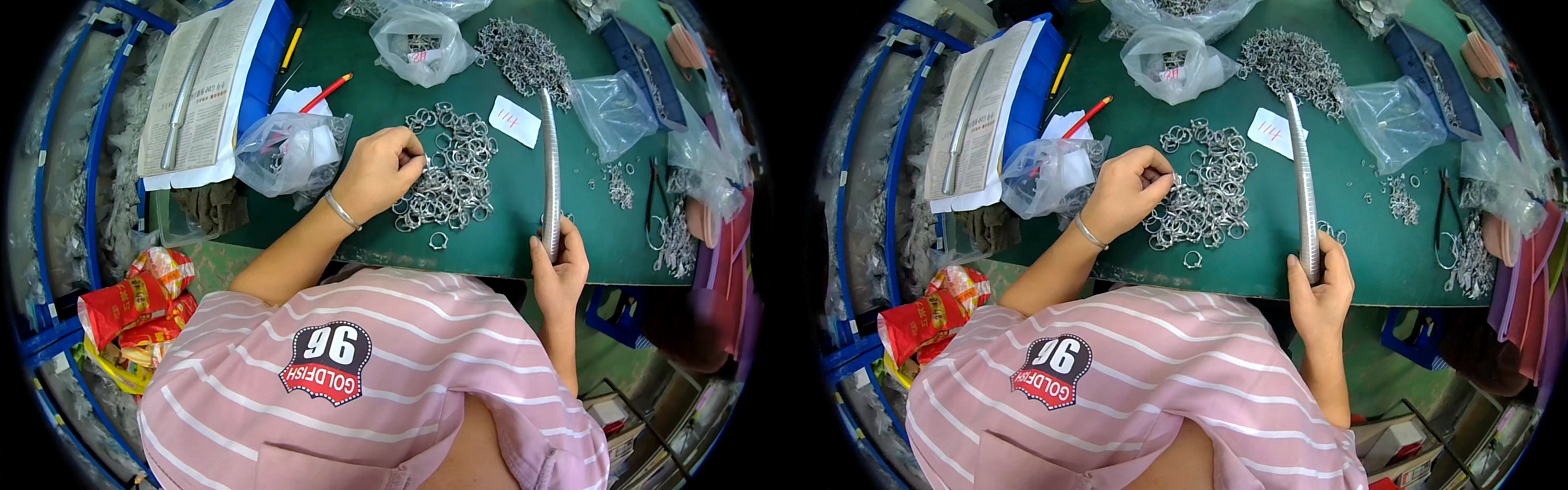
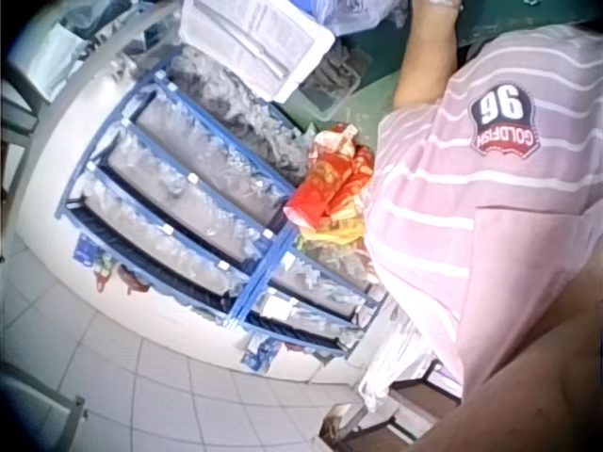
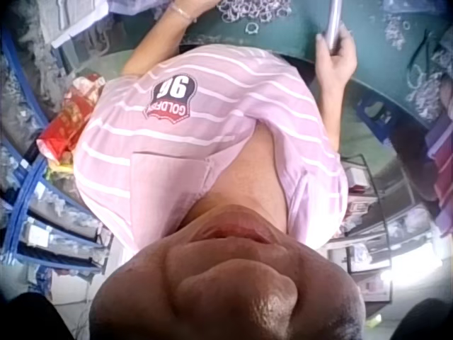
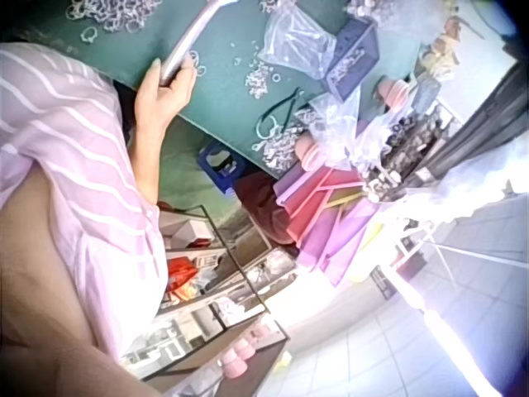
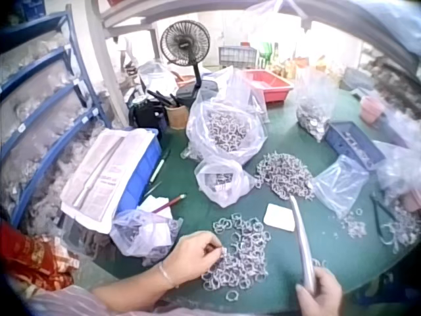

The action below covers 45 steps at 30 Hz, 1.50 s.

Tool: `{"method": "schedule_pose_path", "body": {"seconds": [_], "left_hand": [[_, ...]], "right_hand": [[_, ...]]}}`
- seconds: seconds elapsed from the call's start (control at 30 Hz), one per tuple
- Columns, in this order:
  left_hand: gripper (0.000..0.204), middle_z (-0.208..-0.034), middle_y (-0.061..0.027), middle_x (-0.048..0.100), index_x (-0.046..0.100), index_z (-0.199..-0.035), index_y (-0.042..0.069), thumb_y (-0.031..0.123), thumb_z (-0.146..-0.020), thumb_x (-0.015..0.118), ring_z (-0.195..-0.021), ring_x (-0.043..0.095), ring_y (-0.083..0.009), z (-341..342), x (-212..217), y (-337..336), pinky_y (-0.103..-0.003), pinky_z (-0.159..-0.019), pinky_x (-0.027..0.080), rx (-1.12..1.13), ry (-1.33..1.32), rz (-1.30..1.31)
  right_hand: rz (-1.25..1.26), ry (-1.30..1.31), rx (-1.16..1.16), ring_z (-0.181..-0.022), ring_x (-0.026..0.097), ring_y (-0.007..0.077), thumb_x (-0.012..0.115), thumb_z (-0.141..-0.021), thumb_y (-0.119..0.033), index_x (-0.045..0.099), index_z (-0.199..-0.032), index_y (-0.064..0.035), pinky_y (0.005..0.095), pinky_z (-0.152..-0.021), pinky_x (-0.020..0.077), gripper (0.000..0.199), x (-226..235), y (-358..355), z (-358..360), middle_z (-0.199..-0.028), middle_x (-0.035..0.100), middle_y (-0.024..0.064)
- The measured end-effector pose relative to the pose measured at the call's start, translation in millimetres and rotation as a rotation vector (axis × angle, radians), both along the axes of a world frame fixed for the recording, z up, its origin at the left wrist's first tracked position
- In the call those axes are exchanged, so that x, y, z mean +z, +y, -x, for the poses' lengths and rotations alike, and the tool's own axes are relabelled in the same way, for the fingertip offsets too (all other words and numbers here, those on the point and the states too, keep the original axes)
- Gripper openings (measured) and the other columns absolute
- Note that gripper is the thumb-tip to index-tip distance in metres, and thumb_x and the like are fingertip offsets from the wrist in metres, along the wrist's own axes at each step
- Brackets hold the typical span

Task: The person repeatedly picks up small metal rings from a pile on a green workbench and presses them against a cylindrical metal rod to shape or smooth them. The person handles the rings one at a time, placing each back on the table after treatment.

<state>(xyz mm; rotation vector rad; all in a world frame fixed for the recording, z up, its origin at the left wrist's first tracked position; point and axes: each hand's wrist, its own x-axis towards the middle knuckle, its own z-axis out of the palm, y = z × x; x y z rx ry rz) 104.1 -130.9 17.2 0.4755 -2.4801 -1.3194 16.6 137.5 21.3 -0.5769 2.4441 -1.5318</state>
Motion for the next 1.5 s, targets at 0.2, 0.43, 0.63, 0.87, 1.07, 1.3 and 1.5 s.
{"method": "schedule_pose_path", "body": {"seconds": [0.2, 0.43, 0.63, 0.87, 1.07, 1.3, 1.5], "left_hand": [[0.015, -0.08, -0.0052, 0.055, 0.063, -0.084, 0.0, 0.006, -0.073, 0.071, -0.065, 0.054, -0.0093, -5.7, 8.1, -2.5, -0.021, -0.059, 0.045, -0.048, -0.019, -0.117], [0.024, -0.091, -0.0092, 0.054, 0.061, -0.093, 0.001, 0.01, -0.073, 0.072, -0.082, 0.057, -0.0159, 23.3, -2.8, -8.8, -0.029, -0.07, 0.047, 0.121, 0.118, 0.382], [0.02, -0.089, -0.007, 0.055, 0.059, -0.089, 0.0, 0.004, -0.072, 0.07, -0.073, 0.059, -0.0131, 29.7, -11.1, -13.4, -0.025, -0.062, 0.048, 0.148, 0.009, -0.065], [0.021, -0.093, -0.0049, 0.059, 0.06, -0.094, 0.0, 0.002, -0.075, 0.066, -0.077, 0.058, -0.01, 13.1, 9.1, -9.8, -0.022, -0.067, 0.048, -0.012, -0.019, -0.006], [0.015, -0.099, -0.0066, 0.064, 0.062, -0.099, -0.001, 0.001, -0.084, 0.062, -0.086, 0.061, -0.0094, 12.8, 7.7, -14.7, -0.022, -0.074, 0.05, 0.021, -0.086, -0.315], [0.012, -0.091, -0.0052, 0.063, 0.064, -0.091, -0.002, 0.001, -0.08, 0.065, -0.081, 0.062, -0.0116, 10.7, 9.2, -7.8, -0.023, -0.071, 0.05, -0.092, 0.031, -0.157], [0.01, -0.084, -0.0054, 0.062, 0.065, -0.088, -0.002, 0.004, -0.08, 0.066, -0.073, 0.061, -0.0112, 7.3, 15.3, -7.3, -0.022, -0.066, 0.049, -0.076, -0.045, -0.163]], "right_hand": [[0.023, -0.007, 0.05, -0.072, 0.051, 0.0137, 0.065, -0.074, 0.001, 0.056, -0.107, 0.0036, 0.0256, -0.066, 0.0427, 0.034, 1.2, -3.7, -3.5, -0.084, 0.054, 0.0069], [0.007, 0.017, 0.065, -0.071, 0.051, 0.0153, 0.065, -0.073, 0.002, 0.057, -0.106, 0.0028, 0.0263, -0.066, 0.0429, 0.035, 0.9, -8.3, -5.2, -0.083, 0.055, 0.0076], [0.024, 0.03, 0.058, -0.071, 0.051, 0.015, 0.065, -0.073, 0.003, 0.057, -0.107, 0.0041, 0.0261, -0.065, 0.0429, 0.035, 2.5, -6.8, -7.2, -0.083, 0.055, 0.008], [0.051, -0.033, 0.035, -0.073, 0.051, 0.0139, 0.065, -0.073, 0.003, 0.057, -0.107, 0.0035, 0.0257, -0.065, 0.0428, 0.035, -2.8, -4.1, -7.9, -0.084, 0.055, 0.007], [0.027, -0.033, 0.044, -0.074, 0.051, 0.0137, 0.065, -0.073, 0.004, 0.057, -0.107, 0.0035, 0.0252, -0.067, 0.0425, 0.035, 0.8, -4.5, -9.2, -0.085, 0.056, 0.0069], [0.05, -0.058, 0.037, -0.076, 0.052, 0.0144, 0.065, -0.074, 0.004, 0.056, -0.107, 0.0041, 0.0251, -0.068, 0.0429, 0.035, 0.3, -1.7, -9.7, -0.086, 0.056, 0.0078], [0.043, -0.051, 0.04, -0.077, 0.053, 0.0149, 0.065, -0.073, 0.004, 0.056, -0.107, 0.0042, 0.0259, -0.069, 0.0436, 0.035, 0.0, -1.5, -10.5, -0.087, 0.057, 0.0085]]}}
